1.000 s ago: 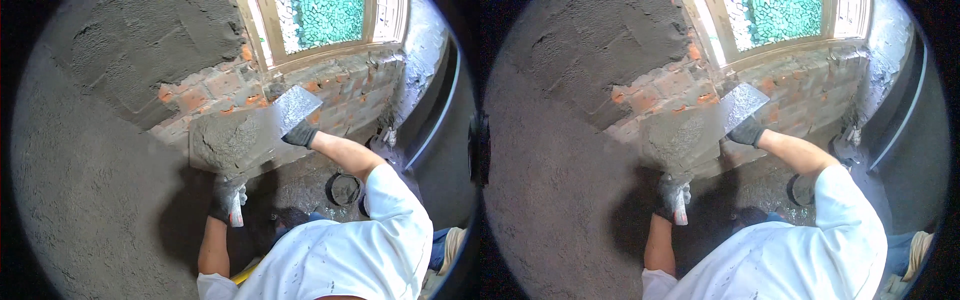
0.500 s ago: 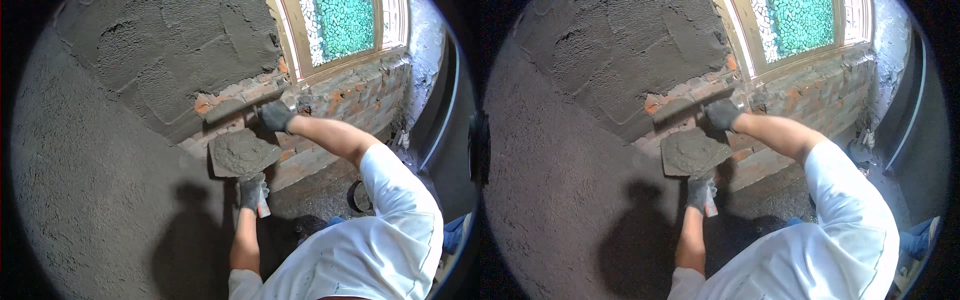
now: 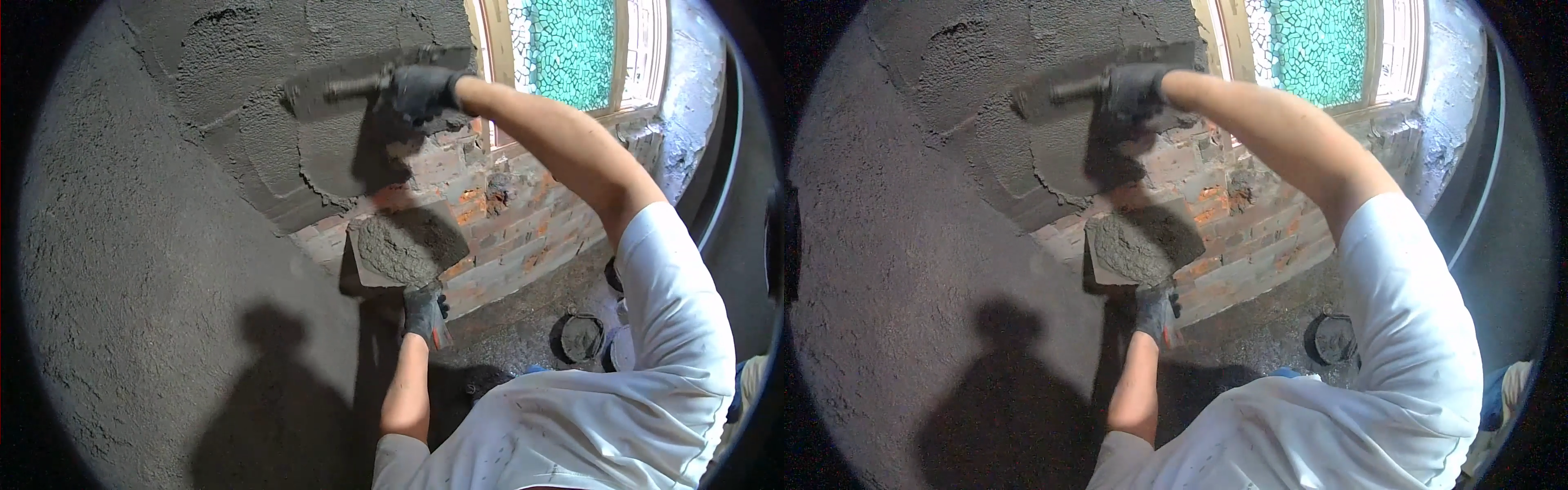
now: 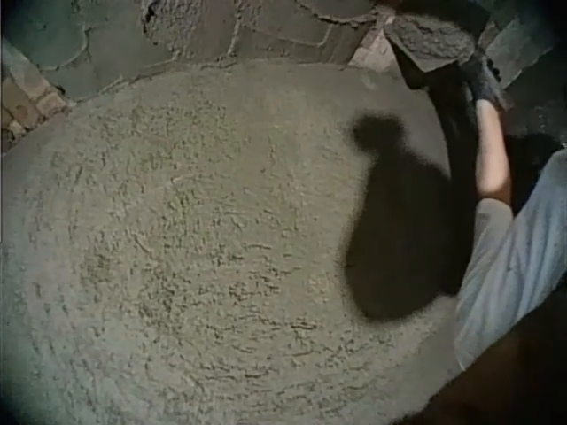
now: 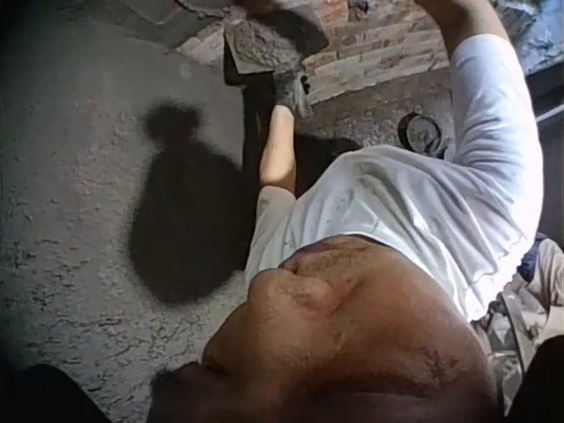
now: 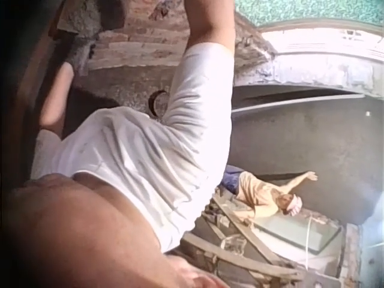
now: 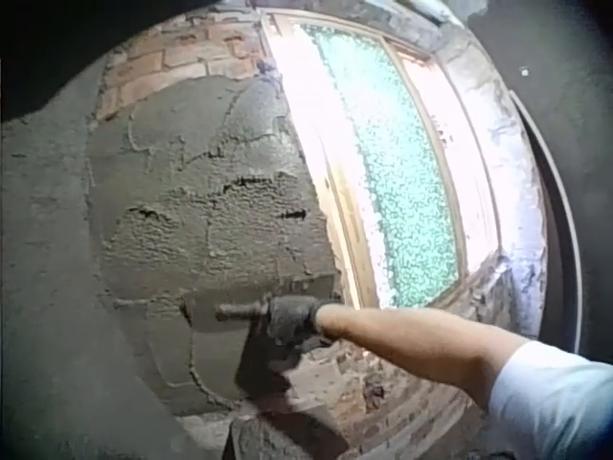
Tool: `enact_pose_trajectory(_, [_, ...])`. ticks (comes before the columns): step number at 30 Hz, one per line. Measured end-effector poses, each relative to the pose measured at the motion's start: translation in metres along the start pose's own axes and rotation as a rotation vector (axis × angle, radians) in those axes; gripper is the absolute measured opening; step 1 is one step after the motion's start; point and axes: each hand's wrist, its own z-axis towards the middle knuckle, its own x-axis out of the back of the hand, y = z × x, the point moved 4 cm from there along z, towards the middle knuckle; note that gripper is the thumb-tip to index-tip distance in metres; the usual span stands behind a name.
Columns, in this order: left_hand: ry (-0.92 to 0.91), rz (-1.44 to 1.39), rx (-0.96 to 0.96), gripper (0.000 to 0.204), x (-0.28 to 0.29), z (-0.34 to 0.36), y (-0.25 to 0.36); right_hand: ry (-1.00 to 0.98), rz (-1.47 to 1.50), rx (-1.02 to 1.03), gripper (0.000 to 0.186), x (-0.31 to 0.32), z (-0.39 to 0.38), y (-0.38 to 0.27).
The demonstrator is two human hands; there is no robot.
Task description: Applying and smoothing mortar onto a brick wall using a trowel and a hawk.
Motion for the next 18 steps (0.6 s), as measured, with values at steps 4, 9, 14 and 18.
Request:
enact_pose_trajectory(4, [0.014, 0.065, -0.074, 0.015, 0.011, 0.02, -0.007, 0.548, -0.281, 0.017, 0.026, 0.012, -0.04, 0.008])
enact_pose_trajectory(9, [-0.007, 0.031, -0.053, 0.015, 0.012, 0.007, 0.006, 0.211, -0.39, 0.039, 0.022, -0.125, -0.164, -0.004])
enact_pose_trajectory(14, [-0.026, 0.094, -0.298, 0.017, -0.012, -0.026, 0.055, 0.106, -0.275, 0.21, 0.024, -0.196, -0.211, -0.026])
enact_pose_trajectory(18, [-0.015, 0.5, -0.684, 0.017, -0.016, -0.046, 0.051, 0.164, -0.172, 0.171, 0.027, -0.165, -0.195, -0.035])
